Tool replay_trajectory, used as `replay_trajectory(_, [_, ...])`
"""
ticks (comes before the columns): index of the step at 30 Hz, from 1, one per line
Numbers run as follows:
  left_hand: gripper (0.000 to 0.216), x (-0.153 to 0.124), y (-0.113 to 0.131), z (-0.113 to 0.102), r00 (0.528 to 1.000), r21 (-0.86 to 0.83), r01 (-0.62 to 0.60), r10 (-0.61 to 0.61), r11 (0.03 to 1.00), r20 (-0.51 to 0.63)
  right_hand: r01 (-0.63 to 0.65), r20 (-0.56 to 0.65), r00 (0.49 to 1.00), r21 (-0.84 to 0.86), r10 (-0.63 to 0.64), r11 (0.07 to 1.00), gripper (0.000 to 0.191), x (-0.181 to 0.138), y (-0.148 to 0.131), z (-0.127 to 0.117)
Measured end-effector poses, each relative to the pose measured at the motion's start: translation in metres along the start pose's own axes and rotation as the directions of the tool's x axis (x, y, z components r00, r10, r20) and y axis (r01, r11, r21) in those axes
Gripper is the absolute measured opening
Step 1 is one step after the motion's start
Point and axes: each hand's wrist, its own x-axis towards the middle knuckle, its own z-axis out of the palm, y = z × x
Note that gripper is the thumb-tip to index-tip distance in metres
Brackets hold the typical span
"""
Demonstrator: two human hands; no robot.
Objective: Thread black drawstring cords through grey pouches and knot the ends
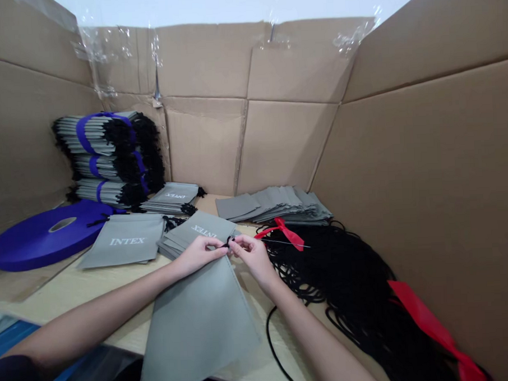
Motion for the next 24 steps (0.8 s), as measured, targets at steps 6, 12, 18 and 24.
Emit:
replay_trajectory(6, [0.032,-0.002,0.003,0.001,0.996,0.142,-0.081,0.087,0.987,-0.034,0.024,-0.024,0.999,-0.045,-0.026,0.999,0.026,-0.002,-0.003,0.000])
replay_trajectory(12, [0.028,-0.008,0.006,0.003,0.980,0.398,-0.173,0.198,0.901,-0.023,0.043,-0.006,0.999,-0.062,-0.043,0.997,0.022,-0.005,-0.011,0.000])
replay_trajectory(18, [0.023,-0.010,0.009,0.005,0.965,0.376,-0.214,0.254,0.902,-0.060,0.037,-0.013,0.999,-0.017,-0.037,0.999,0.023,-0.004,-0.010,0.002])
replay_trajectory(24, [0.029,-0.009,0.013,0.003,0.989,0.024,-0.099,0.101,0.995,-0.106,0.071,0.030,0.997,0.061,-0.073,0.996,0.029,-0.006,0.000,0.013])
